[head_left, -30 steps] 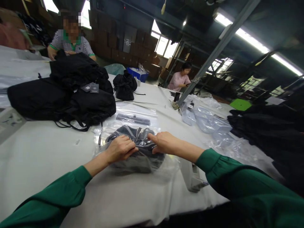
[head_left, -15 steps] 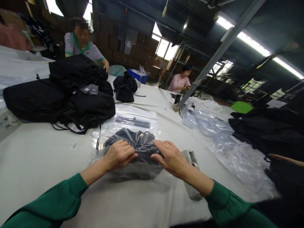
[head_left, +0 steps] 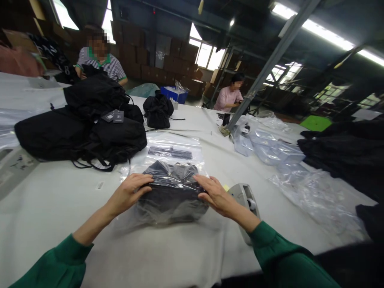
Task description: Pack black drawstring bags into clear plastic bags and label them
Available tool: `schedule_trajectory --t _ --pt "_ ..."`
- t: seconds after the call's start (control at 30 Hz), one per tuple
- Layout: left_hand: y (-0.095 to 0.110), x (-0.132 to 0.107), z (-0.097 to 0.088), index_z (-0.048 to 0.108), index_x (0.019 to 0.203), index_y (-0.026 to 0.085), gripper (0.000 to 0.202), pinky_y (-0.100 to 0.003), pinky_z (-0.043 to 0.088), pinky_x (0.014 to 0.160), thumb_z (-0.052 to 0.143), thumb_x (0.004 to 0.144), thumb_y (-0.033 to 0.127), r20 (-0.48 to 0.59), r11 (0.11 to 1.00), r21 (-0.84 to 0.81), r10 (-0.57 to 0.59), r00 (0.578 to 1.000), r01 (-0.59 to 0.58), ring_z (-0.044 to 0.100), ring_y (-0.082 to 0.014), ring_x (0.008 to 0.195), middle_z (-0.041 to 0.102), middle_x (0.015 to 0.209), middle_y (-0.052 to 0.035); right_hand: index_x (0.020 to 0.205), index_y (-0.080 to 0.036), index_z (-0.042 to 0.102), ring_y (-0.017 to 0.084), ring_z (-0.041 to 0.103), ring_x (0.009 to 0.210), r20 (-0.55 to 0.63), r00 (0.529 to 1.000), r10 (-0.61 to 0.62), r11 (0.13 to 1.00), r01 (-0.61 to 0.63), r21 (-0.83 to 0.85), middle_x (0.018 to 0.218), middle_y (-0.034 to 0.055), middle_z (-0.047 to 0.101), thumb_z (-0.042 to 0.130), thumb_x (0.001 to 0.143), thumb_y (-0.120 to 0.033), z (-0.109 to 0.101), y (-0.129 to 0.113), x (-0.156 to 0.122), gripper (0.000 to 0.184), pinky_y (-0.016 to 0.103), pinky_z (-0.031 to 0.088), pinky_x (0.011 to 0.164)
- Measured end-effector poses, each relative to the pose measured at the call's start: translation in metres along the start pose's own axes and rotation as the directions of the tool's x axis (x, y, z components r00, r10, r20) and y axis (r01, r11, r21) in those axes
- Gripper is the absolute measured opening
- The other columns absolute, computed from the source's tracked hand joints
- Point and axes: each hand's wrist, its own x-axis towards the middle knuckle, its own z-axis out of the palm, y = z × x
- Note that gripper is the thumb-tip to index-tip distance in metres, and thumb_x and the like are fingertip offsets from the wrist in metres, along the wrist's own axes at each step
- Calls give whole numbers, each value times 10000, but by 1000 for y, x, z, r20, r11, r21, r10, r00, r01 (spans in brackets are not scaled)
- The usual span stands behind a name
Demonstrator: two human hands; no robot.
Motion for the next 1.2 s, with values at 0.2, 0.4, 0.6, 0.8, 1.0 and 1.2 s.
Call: schedule_trajectory --t 0.2,0.4,0.6,0.8,1.0,1.2 --pt "-19 -14 7 594 1217 416 339 -483 443 1029 612 879 396 -21 999 -46 25 999 -26 608 -230 1103 650 1229 96 1232 -152 634 295 525 1234 -274 471 838 545 -737 400 1297 107 615 403 913 -600 -36 59 -147 597 417 362 1082" --pt "-29 -17 12 524 1245 557 396 -517 392 1084 562 882 406 3 998 -51 26 1000 -26 599 -221 1121 556 1295 265 785 -114 756 354 630 1029 -71 219 973 224 -835 502 963 150 737 593 729 -663 -19 67 -240 576 431 462 921" --pt "-26 -17 9 526 1273 519 430 -435 431 1061 593 860 420 -32 995 21 101 994 -101 634 -208 1059 616 1244 199 819 -106 772 297 644 921 78 273 959 165 -759 629 917 148 735 689 628 -643 3 68 -227 576 351 475 767" --pt "-33 -17 9 540 1285 453 444 -358 424 1048 617 854 380 -33 985 44 171 985 -169 639 -195 1058 644 1225 110 758 -109 763 276 646 847 -5 258 966 187 -683 707 822 120 731 726 548 -602 2 65 -229 537 352 473 787" --pt "-40 -20 10 563 1261 444 447 -381 426 1059 642 832 349 -17 990 28 138 990 -138 639 -206 1058 639 1235 104 729 -135 753 306 634 967 -135 186 973 226 -660 716 985 125 724 751 552 -584 11 33 -264 484 365 471 864" --pt "-23 -17 6 528 1232 568 411 -496 444 1052 587 863 397 -1 999 -30 36 999 -36 629 -221 1061 606 1244 234 667 -131 694 222 627 577 -93 139 986 164 -706 689 597 90 665 613 651 -680 52 20 -270 555 316 493 552"
